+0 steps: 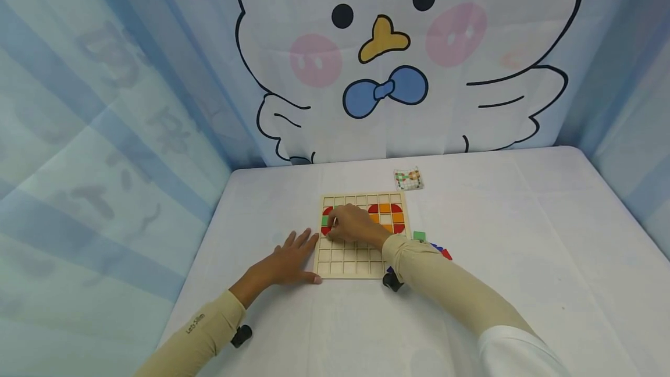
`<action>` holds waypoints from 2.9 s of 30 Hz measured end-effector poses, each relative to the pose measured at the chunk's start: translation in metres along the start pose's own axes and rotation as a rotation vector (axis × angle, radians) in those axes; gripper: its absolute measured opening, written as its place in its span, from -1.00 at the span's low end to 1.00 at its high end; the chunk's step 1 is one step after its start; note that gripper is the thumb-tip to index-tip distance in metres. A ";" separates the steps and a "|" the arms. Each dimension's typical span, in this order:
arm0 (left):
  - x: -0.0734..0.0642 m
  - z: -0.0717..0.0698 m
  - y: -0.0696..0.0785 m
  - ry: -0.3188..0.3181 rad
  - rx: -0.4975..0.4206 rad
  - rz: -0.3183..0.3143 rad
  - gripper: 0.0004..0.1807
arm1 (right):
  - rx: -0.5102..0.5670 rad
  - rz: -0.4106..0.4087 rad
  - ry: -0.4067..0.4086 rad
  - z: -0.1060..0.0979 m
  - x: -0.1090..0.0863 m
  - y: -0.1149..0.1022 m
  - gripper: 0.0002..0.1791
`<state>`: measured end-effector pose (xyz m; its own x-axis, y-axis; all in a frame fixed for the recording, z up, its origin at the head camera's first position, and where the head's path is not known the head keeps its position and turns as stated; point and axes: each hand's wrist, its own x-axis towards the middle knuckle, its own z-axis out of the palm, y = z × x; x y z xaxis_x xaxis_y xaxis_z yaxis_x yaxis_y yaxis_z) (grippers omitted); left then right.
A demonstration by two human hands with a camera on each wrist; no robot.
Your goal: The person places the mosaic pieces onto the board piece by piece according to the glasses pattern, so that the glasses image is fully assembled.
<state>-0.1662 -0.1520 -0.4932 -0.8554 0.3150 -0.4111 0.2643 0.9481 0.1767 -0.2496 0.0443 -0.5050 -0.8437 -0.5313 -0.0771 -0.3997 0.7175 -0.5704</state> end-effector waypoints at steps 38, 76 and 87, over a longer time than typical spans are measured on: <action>0.002 0.002 0.002 0.018 -0.050 -0.030 0.20 | 0.102 -0.012 0.095 -0.077 -0.080 0.075 -0.62; 0.005 0.004 0.004 0.023 -0.031 -0.032 0.20 | 0.074 0.148 -0.073 -0.085 -0.130 0.130 -0.74; 0.006 0.006 0.002 0.029 -0.022 -0.021 0.20 | 0.240 0.095 -0.065 -0.090 -0.122 0.118 -0.62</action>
<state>-0.1678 -0.1481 -0.5010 -0.8732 0.2930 -0.3894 0.2362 0.9534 0.1876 -0.2260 0.2345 -0.4892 -0.8455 -0.5000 -0.1877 -0.2169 0.6426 -0.7348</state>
